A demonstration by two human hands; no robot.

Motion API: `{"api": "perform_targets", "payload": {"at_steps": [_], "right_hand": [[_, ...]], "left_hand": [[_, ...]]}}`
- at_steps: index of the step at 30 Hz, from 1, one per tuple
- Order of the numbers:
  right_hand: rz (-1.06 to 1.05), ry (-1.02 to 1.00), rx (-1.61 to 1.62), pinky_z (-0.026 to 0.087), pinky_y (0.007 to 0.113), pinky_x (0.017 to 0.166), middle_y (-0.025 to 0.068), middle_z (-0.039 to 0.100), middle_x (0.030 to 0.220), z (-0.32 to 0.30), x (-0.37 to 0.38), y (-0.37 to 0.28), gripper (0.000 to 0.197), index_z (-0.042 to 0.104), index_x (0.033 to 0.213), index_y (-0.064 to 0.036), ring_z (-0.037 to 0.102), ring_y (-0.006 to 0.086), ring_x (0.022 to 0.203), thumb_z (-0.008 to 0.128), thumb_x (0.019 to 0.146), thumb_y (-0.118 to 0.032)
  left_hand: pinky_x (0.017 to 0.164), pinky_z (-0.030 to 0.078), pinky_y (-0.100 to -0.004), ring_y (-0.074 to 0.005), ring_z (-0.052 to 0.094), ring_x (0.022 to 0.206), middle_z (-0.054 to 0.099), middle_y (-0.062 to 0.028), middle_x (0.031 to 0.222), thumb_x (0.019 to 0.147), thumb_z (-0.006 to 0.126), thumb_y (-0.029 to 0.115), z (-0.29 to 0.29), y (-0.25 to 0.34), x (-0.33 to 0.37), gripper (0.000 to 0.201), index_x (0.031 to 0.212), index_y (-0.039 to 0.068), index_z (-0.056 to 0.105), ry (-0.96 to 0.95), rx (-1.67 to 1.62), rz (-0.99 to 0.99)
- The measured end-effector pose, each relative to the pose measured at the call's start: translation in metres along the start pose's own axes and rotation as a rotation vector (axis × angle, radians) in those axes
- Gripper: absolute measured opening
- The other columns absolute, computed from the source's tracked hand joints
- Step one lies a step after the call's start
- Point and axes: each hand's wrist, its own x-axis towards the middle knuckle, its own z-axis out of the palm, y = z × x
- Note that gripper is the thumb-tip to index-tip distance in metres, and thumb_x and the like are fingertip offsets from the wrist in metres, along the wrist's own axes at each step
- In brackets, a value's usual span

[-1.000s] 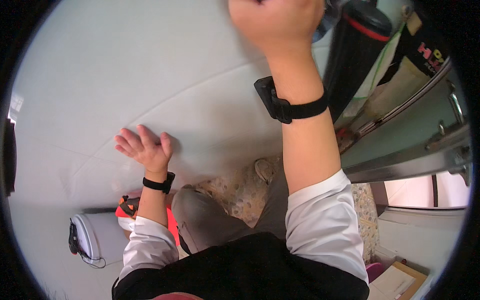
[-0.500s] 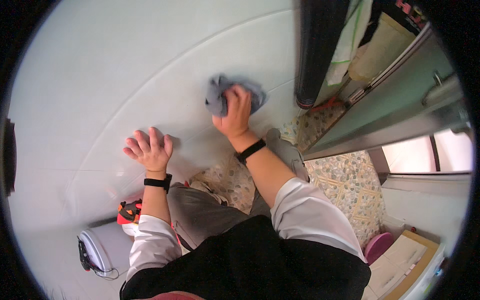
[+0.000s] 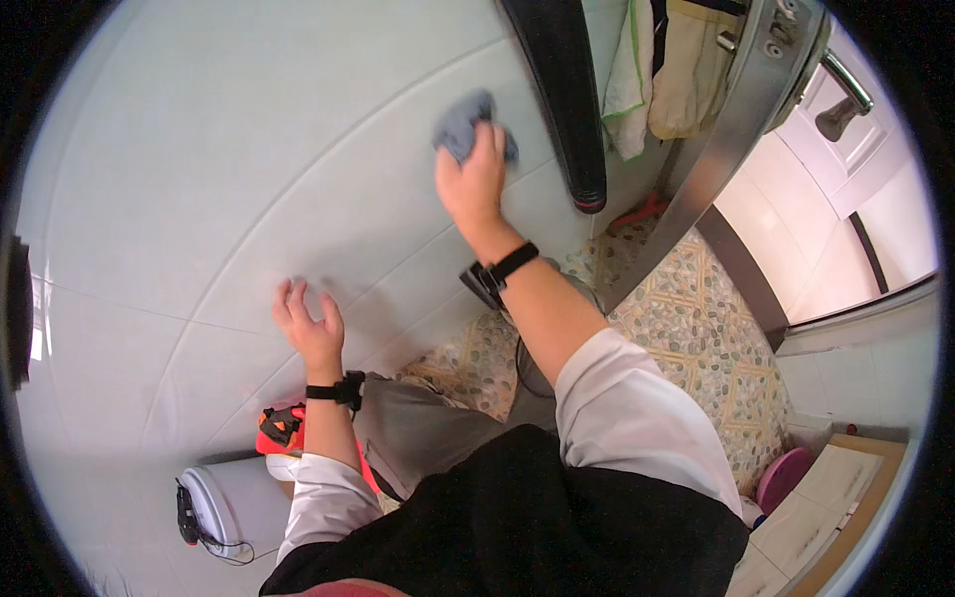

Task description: Cleaning a glass shower partition door using a blue cloth.

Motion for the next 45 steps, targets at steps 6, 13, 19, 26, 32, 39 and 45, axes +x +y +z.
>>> {"api": "perform_targets", "payload": {"at_steps": [6, 13, 19, 26, 32, 39, 45], "right_hand": [[-0.285, 0.065, 0.095, 0.046, 0.049, 0.091, 0.0217, 0.056, 0.11, 0.016, 0.069, -0.041, 0.032, 0.056, 0.108, 0.0021, 0.054, 0.0448, 0.106, 0.067, 0.081, -0.011], [-0.125, 0.213, 0.095, 0.043, 0.05, 0.097, 0.0238, 0.055, 0.114, 0.027, -0.005, 0.086, 0.034, 0.055, 0.114, 0.0044, 0.054, 0.0445, 0.106, 0.06, 0.083, -0.009], [0.527, 0.3, -0.07, 0.041, 0.046, 0.099, 0.0241, 0.056, 0.129, -0.004, -0.074, 0.224, 0.038, 0.058, 0.113, 0.0086, 0.055, 0.0368, 0.113, 0.058, 0.087, -0.018], [1.45, 0.202, 0.516, 0.05, 0.041, 0.088, 0.0107, 0.067, 0.099, 0.002, -0.084, 0.224, 0.022, 0.062, 0.094, -0.0053, 0.064, 0.029, 0.093, 0.053, 0.091, -0.026], [1.418, 0.02, 0.684, 0.051, 0.043, 0.083, 0.0079, 0.063, 0.1, -0.01, -0.094, 0.217, 0.02, 0.059, 0.101, -0.0029, 0.062, 0.0266, 0.091, 0.055, 0.089, -0.019], [1.267, 0.135, 0.635, 0.051, 0.043, 0.082, 0.0072, 0.06, 0.1, 0.035, -0.139, 0.166, 0.017, 0.055, 0.102, -0.0041, 0.059, 0.0245, 0.088, 0.05, 0.089, -0.014], [1.584, -0.342, 0.657, 0.051, 0.052, 0.078, 0.0094, 0.068, 0.095, 0.069, -0.232, 0.102, 0.038, 0.063, 0.094, -0.0122, 0.064, 0.0311, 0.084, 0.034, 0.098, -0.036]], "left_hand": [[0.079, 0.048, -0.0385, -0.0273, 0.058, 0.083, 0.062, -0.015, 0.095, 0.095, 0.066, 0.02, 0.015, -0.042, -0.106, 0.028, 0.11, -0.003, 0.061, -0.262, -0.272, -0.6], [0.073, 0.05, -0.0344, -0.0194, 0.059, 0.079, 0.063, -0.0108, 0.093, 0.102, 0.06, 0.032, 0.028, -0.079, -0.153, 0.035, 0.105, -0.003, 0.059, -0.308, -0.324, -0.902], [0.053, 0.044, -0.0266, -0.0124, 0.054, 0.061, 0.056, -0.007, 0.078, 0.101, 0.063, 0.035, 0.079, -0.065, -0.149, 0.037, 0.101, 0.001, 0.048, -0.216, -0.457, -1.02], [0.053, 0.044, -0.028, -0.0126, 0.052, 0.06, 0.054, -0.0067, 0.076, 0.097, 0.067, 0.032, 0.074, -0.062, -0.144, 0.039, 0.101, 0.002, 0.042, -0.071, -0.393, -1.198], [0.064, 0.049, -0.032, -0.017, 0.056, 0.068, 0.058, -0.0083, 0.083, 0.093, 0.073, 0.028, 0.07, -0.068, -0.154, 0.051, 0.119, -0.004, 0.043, -0.081, -0.474, -1.092], [0.072, 0.051, -0.0341, -0.0193, 0.063, 0.076, 0.063, -0.0094, 0.088, 0.09, 0.074, 0.031, 0.006, -0.054, -0.136, 0.075, 0.143, -0.007, 0.036, -0.461, -0.35, -1.019], [0.069, 0.052, -0.0349, -0.02, 0.063, 0.071, 0.064, -0.0113, 0.089, 0.091, 0.072, 0.033, -0.032, -0.088, -0.169, 0.068, 0.14, -0.005, 0.042, -0.404, -0.258, -1.052]]}}
